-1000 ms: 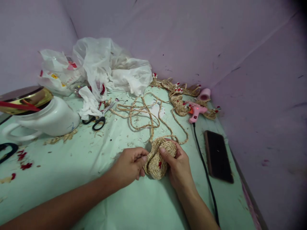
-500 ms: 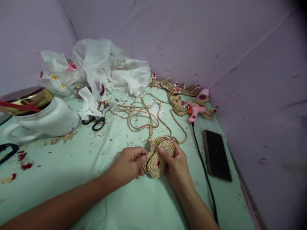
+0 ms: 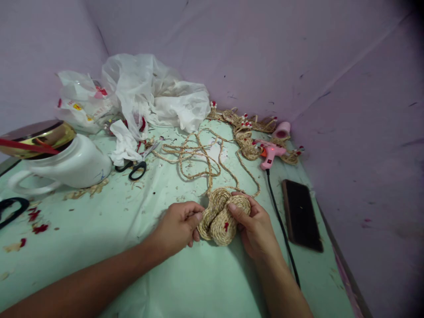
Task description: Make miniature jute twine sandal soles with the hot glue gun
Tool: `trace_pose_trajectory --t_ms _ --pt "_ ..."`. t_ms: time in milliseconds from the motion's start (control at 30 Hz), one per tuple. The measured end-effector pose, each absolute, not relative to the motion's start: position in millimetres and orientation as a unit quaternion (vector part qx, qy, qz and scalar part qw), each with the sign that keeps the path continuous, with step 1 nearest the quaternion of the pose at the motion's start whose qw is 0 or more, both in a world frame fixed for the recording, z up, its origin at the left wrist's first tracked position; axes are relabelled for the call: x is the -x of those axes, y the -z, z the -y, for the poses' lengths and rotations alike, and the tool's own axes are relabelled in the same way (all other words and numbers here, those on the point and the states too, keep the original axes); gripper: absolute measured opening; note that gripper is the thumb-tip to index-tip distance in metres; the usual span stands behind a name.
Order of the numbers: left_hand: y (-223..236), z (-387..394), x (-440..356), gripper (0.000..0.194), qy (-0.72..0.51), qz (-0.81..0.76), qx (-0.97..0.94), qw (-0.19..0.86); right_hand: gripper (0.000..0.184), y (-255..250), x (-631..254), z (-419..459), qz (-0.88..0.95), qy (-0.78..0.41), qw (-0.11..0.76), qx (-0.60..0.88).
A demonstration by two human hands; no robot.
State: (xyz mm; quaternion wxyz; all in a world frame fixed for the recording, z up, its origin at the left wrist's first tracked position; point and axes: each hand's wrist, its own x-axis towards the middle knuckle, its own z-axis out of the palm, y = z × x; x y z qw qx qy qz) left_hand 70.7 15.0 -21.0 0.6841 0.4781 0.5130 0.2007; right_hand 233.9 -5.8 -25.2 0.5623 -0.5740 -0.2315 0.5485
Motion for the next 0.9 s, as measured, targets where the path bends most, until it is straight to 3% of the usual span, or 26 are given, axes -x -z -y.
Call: trace_pose_trajectory --t_ms 333,467,567,733,833,900 --pt "14 -14 -64 0.017 -0.228 -0.569 -0.498 0.613 0.026 4 -262 10 0.271 -0.622 0.47 0.565" --pt "11 -18 -63 0.017 -0.239 -0.558 -0.466 0.644 0.029 3 -258 5 0.376 -0.55 0.388 0.637" --pt "12 -17 -65 0.017 -0.254 -0.544 -0.457 0.656 0.03 1 -240 -1 0.423 -0.477 0.397 0.66" --pt "12 -15 -66 0.022 -0.236 -0.516 -0.501 0.654 0.021 0 -218 -6 0.443 -0.483 0.436 0.616" --pt "6 -27 -55 0.021 -0.23 -0.53 -0.588 0.566 0.022 9 -217 -8 0.373 -0.568 0.468 0.564" --pt "-2 -41 -38 0.02 -0.254 -0.587 -0.635 0.432 0.024 18 -219 -9 0.317 -0.62 0.476 0.536"
